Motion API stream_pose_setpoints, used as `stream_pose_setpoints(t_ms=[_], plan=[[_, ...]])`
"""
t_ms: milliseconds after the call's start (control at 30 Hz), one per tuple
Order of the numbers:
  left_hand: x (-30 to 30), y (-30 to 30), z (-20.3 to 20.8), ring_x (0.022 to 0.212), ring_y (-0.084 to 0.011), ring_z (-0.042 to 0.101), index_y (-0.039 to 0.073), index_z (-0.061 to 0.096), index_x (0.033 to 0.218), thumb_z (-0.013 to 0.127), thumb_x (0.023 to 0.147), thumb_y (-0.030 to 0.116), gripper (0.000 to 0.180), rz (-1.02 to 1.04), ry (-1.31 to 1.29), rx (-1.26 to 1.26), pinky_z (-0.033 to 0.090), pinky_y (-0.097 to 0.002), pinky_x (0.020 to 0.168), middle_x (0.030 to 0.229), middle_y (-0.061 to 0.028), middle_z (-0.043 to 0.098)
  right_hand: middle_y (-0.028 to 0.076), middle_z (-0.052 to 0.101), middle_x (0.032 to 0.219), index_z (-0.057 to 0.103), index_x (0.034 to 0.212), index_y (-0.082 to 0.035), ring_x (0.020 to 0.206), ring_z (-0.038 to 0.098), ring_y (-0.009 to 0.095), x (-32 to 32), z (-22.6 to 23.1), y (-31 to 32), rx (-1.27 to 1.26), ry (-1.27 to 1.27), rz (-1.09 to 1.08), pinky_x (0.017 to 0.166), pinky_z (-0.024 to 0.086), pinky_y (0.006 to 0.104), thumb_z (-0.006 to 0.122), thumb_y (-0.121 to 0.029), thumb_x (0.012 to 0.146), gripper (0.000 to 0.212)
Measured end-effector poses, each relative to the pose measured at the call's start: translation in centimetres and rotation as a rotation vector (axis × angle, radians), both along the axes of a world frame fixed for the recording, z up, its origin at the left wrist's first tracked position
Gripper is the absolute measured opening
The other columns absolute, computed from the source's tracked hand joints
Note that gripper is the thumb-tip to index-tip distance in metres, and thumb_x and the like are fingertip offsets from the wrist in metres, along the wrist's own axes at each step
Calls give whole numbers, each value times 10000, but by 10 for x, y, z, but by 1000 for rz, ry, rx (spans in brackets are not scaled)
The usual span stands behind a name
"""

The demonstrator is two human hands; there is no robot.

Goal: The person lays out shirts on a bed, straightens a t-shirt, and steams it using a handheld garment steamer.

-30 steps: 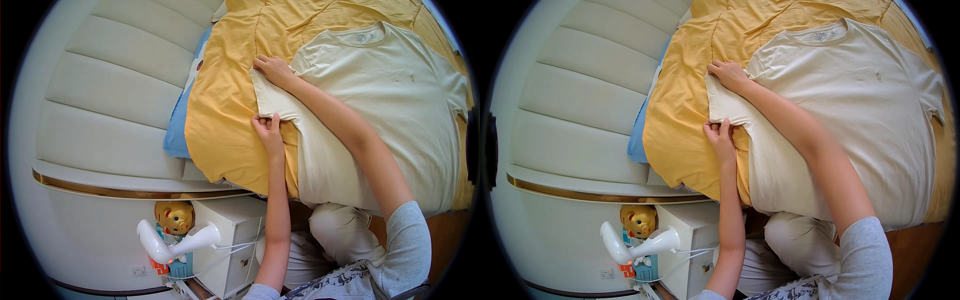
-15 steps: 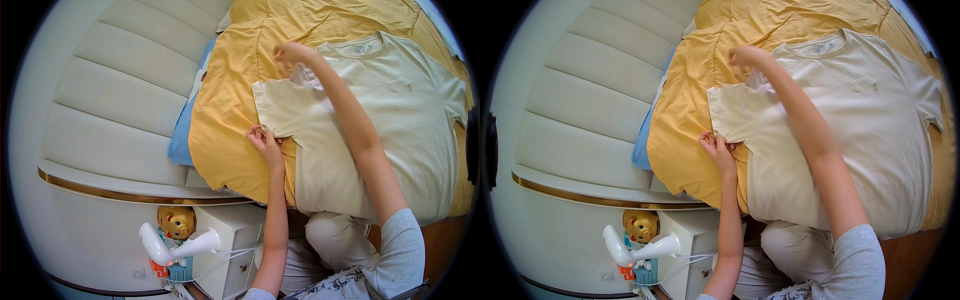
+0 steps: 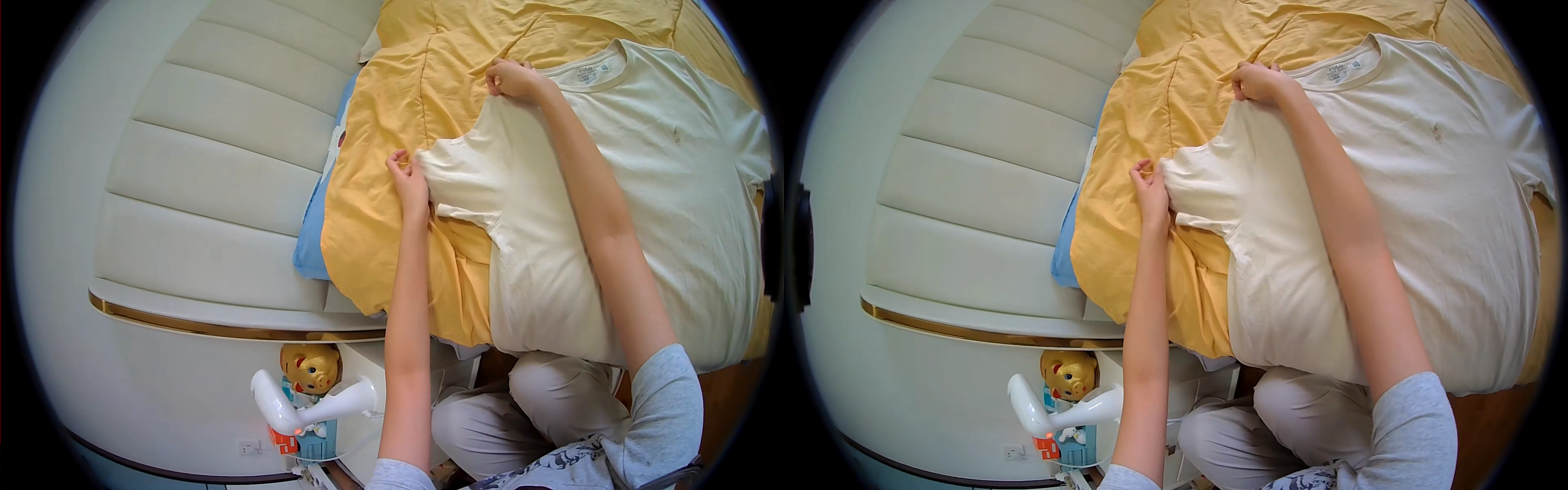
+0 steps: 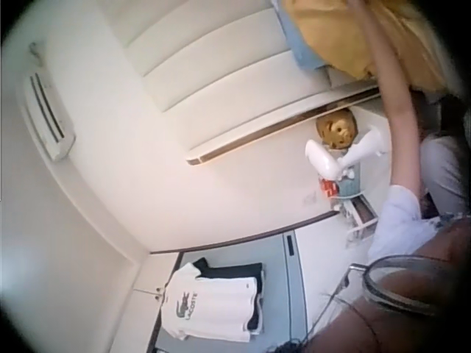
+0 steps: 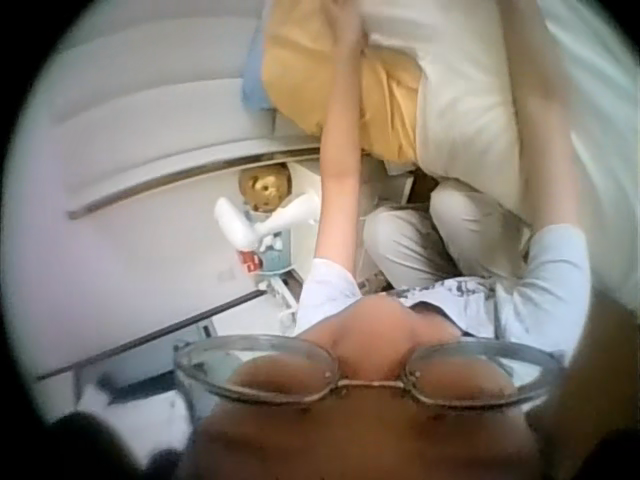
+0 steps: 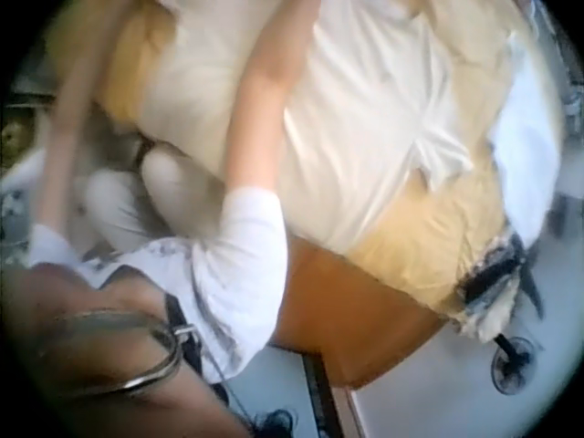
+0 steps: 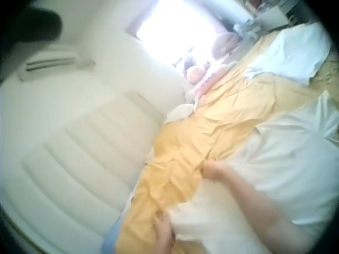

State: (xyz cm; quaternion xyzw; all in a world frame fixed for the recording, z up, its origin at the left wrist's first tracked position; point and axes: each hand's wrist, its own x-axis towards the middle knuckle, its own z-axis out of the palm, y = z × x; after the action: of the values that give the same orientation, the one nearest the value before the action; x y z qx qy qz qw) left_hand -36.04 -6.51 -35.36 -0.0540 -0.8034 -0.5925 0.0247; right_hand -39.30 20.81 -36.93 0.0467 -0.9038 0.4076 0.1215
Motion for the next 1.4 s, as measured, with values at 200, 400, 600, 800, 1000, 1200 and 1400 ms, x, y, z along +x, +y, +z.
stream_pose_setpoints(t_ms=[200,400,600,800,1000,1200,1400], plan=[[-1,0,-18,772,-144,481,19,524,778,333,790,-3,193,117,285,-294,363,-244,740,806,-56,546,40,481,895,534,677,-125,972,416,227,-17,-31,3,137,91,-92,883,239,427,529,-104,665,24],[11,-4,-26,863,-205,506,-11,542,809,340,787,25,206,94,329,-191,358,-262,806,872,-108,563,27,497,913,582,771,-169,975,420,222,-16,-38,-1,276,127,-120,875,247,428,538,-163,695,87],[53,-10,-40,979,-207,458,90,77,1282,410,857,335,593,76,123,357,394,-301,824,1116,-113,422,33,513,957,536,917,-129,963,449,215,0,-36,-21,285,541,-205,876,257,418,477,-219,771,182],[142,3,-42,757,-131,520,85,122,1273,557,784,213,666,-83,-18,460,465,-242,568,961,-153,469,92,368,1229,371,1198,-167,1155,303,250,71,-46,-33,459,531,-350,947,174,465,412,-299,822,400],[197,-23,-40,755,-127,524,39,189,1234,633,720,142,687,-252,-207,429,450,-230,602,833,-117,529,93,288,1298,311,1251,-211,1212,229,264,170,-43,-56,557,53,-49,968,129,484,326,-368,853,428],[223,-33,-59,752,-119,518,-2,345,1127,590,745,112,467,-391,-179,237,424,-227,646,763,-68,541,67,292,1303,338,1241,-212,1218,229,244,271,-35,-56,546,86,75,980,149,429,315,-356,863,405],[218,-36,-83,704,-92,506,-48,456,985,540,754,72,273,-362,-120,317,419,-207,614,789,-58,556,104,358,1256,364,1214,-84,1197,260,269,387,-29,7,593,67,-122,983,162,384,407,-312,832,447]])
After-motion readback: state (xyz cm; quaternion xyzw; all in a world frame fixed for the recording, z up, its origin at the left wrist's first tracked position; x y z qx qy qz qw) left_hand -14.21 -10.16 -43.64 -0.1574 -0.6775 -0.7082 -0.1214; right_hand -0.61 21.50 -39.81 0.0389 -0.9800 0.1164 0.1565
